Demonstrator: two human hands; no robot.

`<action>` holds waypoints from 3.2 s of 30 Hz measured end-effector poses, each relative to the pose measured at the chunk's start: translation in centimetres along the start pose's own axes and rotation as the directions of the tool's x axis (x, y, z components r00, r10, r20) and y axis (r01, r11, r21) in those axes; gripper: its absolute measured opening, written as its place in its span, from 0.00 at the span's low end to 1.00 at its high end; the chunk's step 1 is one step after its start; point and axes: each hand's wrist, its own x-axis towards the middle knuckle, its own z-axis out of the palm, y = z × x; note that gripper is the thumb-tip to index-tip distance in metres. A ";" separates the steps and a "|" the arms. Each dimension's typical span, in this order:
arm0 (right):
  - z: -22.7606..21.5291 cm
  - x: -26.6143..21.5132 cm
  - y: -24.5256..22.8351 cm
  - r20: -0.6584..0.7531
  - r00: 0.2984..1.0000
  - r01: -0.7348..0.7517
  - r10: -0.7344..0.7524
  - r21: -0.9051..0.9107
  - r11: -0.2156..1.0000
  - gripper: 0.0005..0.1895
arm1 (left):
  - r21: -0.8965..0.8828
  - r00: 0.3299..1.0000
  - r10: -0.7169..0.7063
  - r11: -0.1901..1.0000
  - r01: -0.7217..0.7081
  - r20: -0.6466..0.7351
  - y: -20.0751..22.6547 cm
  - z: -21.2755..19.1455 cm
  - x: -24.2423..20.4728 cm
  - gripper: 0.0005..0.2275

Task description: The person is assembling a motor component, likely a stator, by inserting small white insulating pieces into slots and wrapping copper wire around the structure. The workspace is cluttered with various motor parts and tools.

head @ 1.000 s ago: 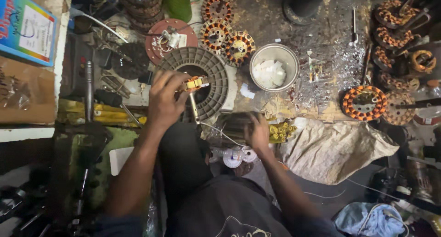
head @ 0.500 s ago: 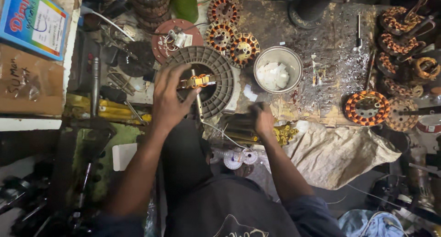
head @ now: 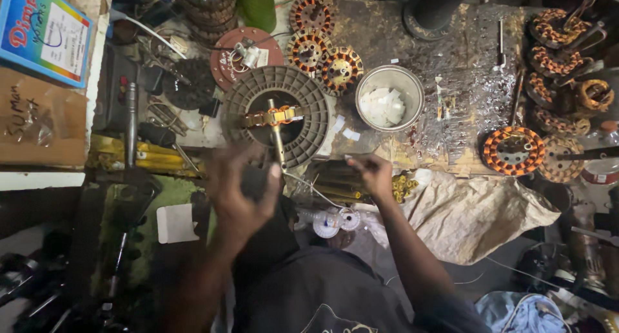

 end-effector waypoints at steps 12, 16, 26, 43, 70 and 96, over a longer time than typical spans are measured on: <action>-2.8 -11.8 -10.9 0.251 0.929 0.125 -0.274 0.483 0.867 0.09 | -0.372 0.768 -0.200 0.783 0.498 0.608 2.4 5.1 -2.7 0.12; -3.0 -11.9 -12.0 0.360 0.894 0.004 -0.267 0.589 0.808 0.10 | -0.339 0.733 -0.265 0.755 0.562 0.627 2.0 4.7 -2.5 0.10; -3.2 -11.9 -13.9 0.406 0.874 -0.007 -0.268 0.561 0.828 0.11 | -0.351 0.870 -0.103 0.887 0.300 0.483 2.3 3.5 -2.1 0.10; -2.7 -15.2 -19.8 0.055 0.781 0.624 -0.622 -0.040 0.780 0.09 | -0.421 0.904 -0.059 0.871 0.254 0.424 3.2 2.7 -0.8 0.10; 3.4 -9.1 -17.3 -0.094 0.670 0.739 -0.736 0.172 0.651 0.08 | 0.052 0.973 0.045 0.997 -0.058 0.227 -5.3 1.9 6.1 0.30; 5.5 -7.2 -21.8 -0.073 0.431 0.891 -0.900 -0.123 0.437 0.10 | -0.206 0.948 0.162 0.973 -0.107 0.275 -7.1 3.4 6.9 0.18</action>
